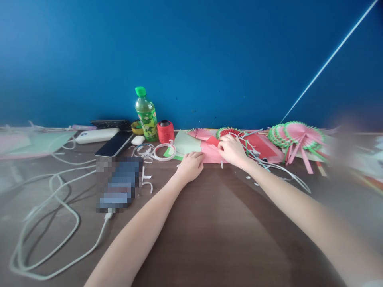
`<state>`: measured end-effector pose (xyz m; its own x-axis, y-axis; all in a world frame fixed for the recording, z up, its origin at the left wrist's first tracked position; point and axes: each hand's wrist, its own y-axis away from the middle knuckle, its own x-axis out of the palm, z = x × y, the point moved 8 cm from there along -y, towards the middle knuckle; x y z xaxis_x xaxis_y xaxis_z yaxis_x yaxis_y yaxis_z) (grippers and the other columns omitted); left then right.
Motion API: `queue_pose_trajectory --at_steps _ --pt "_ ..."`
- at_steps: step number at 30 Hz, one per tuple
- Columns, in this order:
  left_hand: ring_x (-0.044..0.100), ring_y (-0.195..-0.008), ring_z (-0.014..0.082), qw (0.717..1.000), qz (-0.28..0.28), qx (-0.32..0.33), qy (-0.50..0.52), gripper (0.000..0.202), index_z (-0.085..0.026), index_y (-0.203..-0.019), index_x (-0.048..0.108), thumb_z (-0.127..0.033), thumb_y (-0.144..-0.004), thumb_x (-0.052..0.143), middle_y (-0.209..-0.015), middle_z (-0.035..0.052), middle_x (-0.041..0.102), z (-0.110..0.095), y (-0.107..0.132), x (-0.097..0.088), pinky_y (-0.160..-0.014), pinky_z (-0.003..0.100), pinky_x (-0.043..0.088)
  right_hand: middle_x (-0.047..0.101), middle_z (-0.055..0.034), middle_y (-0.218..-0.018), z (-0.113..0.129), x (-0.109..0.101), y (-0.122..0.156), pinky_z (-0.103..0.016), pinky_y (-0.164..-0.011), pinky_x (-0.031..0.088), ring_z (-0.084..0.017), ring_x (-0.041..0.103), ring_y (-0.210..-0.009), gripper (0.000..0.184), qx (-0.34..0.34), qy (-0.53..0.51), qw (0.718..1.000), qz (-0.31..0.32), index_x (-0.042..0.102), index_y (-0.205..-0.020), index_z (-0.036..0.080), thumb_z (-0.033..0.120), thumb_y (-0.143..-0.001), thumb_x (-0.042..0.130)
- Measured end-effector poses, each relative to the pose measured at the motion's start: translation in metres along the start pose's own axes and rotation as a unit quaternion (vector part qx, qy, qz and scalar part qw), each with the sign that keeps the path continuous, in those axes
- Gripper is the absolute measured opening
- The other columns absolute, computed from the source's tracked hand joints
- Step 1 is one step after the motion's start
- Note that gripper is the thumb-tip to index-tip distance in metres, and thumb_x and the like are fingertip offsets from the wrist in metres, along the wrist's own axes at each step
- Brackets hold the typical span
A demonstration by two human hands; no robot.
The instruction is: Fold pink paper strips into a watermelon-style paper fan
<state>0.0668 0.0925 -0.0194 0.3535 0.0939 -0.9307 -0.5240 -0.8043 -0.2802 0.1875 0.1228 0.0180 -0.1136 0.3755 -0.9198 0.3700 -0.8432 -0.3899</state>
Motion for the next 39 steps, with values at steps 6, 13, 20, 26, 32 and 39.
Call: queue_pose_trajectory --at_steps 6,13,20,26,32,39 --pt "0.047 -0.115 0.0206 1.0 0.006 0.001 -0.004 0.038 -0.017 -0.117 0.054 -0.016 -0.084 0.036 -0.127 0.0045 0.055 -0.001 0.0 0.0 -0.095 0.036 0.037 0.064 -0.0072 -0.077 -0.017 -0.002 -0.008 -0.036 -0.07 0.041 -0.023 0.056 -0.081 0.034 0.045 -0.089 0.995 -0.02 0.062 -0.055 0.019 0.04 -0.081 0.053" --pt "0.047 -0.114 0.0212 1.0 0.001 0.0 -0.016 0.039 -0.016 -0.121 0.051 -0.017 -0.085 0.036 -0.127 0.006 0.054 -0.001 0.0 0.0 -0.094 0.036 0.037 0.064 -0.0057 -0.072 -0.029 -0.001 -0.014 -0.03 -0.066 0.044 -0.019 0.059 -0.072 0.032 0.059 -0.207 0.976 -0.015 0.059 -0.052 0.018 0.039 -0.076 0.057" --pt "0.046 -0.116 0.0214 1.0 0.012 0.0 -0.017 0.041 -0.018 -0.123 0.05 -0.017 -0.085 0.036 -0.129 0.0058 0.053 -0.002 -0.001 0.001 -0.094 0.037 0.037 0.063 -0.0055 -0.079 -0.023 -0.039 -0.01 -0.032 -0.073 0.045 -0.02 0.06 -0.077 0.021 0.081 -0.258 0.956 -0.117 0.061 -0.057 0.019 0.029 -0.075 0.056" --pt "0.045 -0.116 0.0215 1.0 0.009 0.002 -0.013 0.043 -0.017 -0.127 0.048 -0.018 -0.085 0.035 -0.129 0.0057 0.053 -0.002 0.0 0.0 -0.094 0.037 0.037 0.061 -0.0039 -0.07 -0.023 -0.087 -0.004 -0.029 -0.065 0.041 -0.017 0.055 -0.067 0.02 0.122 -0.25 0.934 -0.225 0.056 -0.062 0.018 0.028 -0.08 0.052" --pt "0.045 -0.117 0.0211 1.0 0.015 0.004 -0.007 0.042 -0.021 -0.124 0.05 -0.019 -0.085 0.035 -0.13 0.0043 0.052 -0.003 0.001 0.0 -0.096 0.038 0.036 0.06 -0.0013 -0.062 -0.007 -0.092 -0.002 -0.026 -0.055 0.033 -0.013 0.049 -0.054 0.022 0.114 -0.214 0.954 -0.175 0.059 -0.067 0.018 0.031 -0.083 0.051" --pt "0.045 -0.116 0.0223 1.0 0.016 0.0 0.003 0.045 -0.02 -0.125 0.048 -0.013 -0.082 0.036 -0.133 0.0041 0.049 -0.004 0.001 -0.004 -0.096 0.038 0.036 0.052 0.0017 -0.053 0.021 -0.118 0.01 -0.025 -0.054 0.031 -0.011 0.045 -0.049 0.021 0.084 -0.185 0.959 -0.196 0.058 -0.069 0.019 0.032 -0.084 0.05"
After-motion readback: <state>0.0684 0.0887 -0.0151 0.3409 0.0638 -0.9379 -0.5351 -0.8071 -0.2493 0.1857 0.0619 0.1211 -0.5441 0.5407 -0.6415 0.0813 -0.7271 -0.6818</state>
